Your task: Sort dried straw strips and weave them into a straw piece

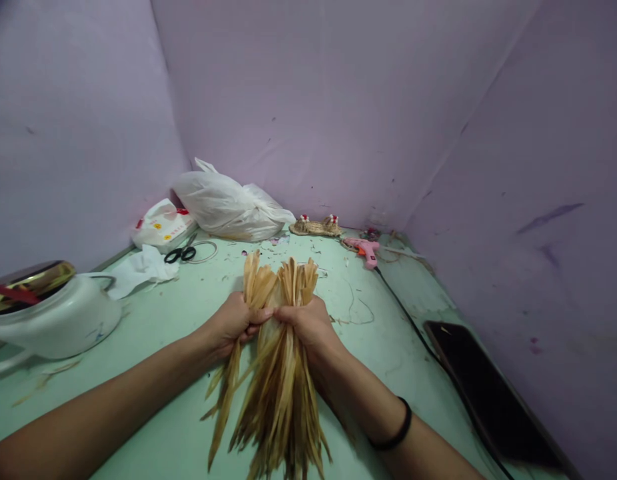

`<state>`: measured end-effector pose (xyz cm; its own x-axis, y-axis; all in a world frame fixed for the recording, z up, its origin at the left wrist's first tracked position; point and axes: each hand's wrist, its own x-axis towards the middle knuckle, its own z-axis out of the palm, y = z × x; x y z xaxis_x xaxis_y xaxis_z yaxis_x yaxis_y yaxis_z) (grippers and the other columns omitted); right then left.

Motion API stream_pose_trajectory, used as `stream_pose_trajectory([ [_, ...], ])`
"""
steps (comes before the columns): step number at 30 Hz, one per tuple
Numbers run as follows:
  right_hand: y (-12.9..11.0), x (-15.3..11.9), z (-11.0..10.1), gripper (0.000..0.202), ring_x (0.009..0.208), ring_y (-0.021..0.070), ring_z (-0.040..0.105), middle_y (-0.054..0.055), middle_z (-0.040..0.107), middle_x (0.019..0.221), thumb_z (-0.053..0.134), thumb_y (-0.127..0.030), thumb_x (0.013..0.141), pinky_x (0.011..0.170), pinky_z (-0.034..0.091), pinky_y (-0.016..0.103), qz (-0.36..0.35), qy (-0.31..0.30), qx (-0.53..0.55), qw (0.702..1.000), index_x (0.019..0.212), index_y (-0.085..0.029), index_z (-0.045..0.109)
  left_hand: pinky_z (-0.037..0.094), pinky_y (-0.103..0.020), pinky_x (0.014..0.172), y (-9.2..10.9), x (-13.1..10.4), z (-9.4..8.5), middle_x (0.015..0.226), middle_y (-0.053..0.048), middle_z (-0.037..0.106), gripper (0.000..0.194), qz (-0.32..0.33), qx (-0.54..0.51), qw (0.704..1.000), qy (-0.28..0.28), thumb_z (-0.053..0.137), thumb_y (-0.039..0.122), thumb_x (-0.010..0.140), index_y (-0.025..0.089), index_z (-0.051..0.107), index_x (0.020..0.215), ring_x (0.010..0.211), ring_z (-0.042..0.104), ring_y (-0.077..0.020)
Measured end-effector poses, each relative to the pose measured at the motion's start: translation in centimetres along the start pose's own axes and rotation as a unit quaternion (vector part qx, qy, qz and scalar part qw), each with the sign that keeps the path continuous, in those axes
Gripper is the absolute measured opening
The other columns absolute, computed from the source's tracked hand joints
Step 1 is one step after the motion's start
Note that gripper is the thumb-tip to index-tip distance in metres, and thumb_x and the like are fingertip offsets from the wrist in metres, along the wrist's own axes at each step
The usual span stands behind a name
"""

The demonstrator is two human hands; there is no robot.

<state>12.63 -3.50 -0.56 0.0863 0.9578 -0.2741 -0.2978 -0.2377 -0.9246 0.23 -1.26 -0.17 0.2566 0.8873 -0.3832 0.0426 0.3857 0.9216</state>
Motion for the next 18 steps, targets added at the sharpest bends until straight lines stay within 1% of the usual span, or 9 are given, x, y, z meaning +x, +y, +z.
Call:
stream_pose_trajectory([
  [4,-0.4,-0.4,0.5,0.018,0.043,0.0137,0.055,-0.001,0.062,0.049,0.062,-0.006,0.045,0.045,0.045,0.024,0.002,0.020,-0.012,1.000,0.063,-0.013,0.063,0.016,-0.014,0.030,0.1,-0.1,0.3,0.032,0.008,0.032,0.021,-0.014,-0.003,1.000,-0.009,0.058,0.016,0.066,0.017,0.042,0.054,0.028,0.024,-0.0024],
  [8,-0.4,-0.7,0.6,0.019,0.044,0.0142,0.054,-0.001,0.061,0.050,0.059,-0.007,0.046,0.046,0.045,0.026,-0.009,0.034,-0.027,0.999,0.065,-0.012,0.062,0.016,-0.013,0.030,0.1,-0.2,0.6,0.033,0.009,0.032,0.022,-0.019,-0.027,0.999,-0.017,0.060,0.016,0.066,0.017,0.041,0.055,0.029,0.024,-0.0018],
  [11,-0.1,-0.2,0.2,0.019,0.046,0.0147,0.055,-0.001,0.061,0.051,0.059,-0.009,0.048,0.046,0.046,0.026,-0.010,0.036,-0.037,0.999,0.067,-0.012,0.061,0.015,-0.013,0.029,0.0,0.0,0.2,0.034,0.008,0.033,0.021,-0.013,-0.059,0.997,-0.044,0.063,0.017,0.064,0.016,0.043,0.056,0.030,0.025,-0.0016],
  [14,-0.2,1.1,-1.2,0.016,0.043,0.0140,0.054,0.000,0.060,0.049,0.062,-0.010,0.047,0.044,0.044,0.025,0.001,0.063,-0.064,0.996,0.062,-0.012,0.060,0.014,-0.012,0.027,0.5,0.6,-0.9,0.039,0.007,0.037,0.018,0.001,-0.106,0.990,-0.091,0.065,0.014,0.061,0.013,0.047,0.059,0.030,0.025,-0.0009],
  [16,-0.9,2.2,-2.7,0.013,0.043,0.0146,0.054,0.002,0.061,0.049,0.065,-0.011,0.046,0.044,0.045,0.026,0.016,0.067,-0.065,0.995,0.057,-0.011,0.059,0.015,-0.010,0.027,1.3,1.1,-2.2,0.045,0.005,0.043,0.016,0.007,-0.139,0.984,-0.110,0.065,0.011,0.060,0.011,0.049,0.060,0.031,0.028,0.0001],
  [18,-2.2,3.2,-4.7,0.010,0.040,0.0140,0.053,0.003,0.061,0.047,0.065,-0.010,0.047,0.043,0.046,0.026,0.017,0.072,-0.058,0.996,0.053,-0.012,0.058,0.018,-0.009,0.026,2.4,1.6,-3.9,0.050,0.002,0.047,0.013,-0.005,-0.161,0.980,-0.116,0.062,0.006,0.062,0.009,0.049,0.060,0.032,0.031,0.0006],
])
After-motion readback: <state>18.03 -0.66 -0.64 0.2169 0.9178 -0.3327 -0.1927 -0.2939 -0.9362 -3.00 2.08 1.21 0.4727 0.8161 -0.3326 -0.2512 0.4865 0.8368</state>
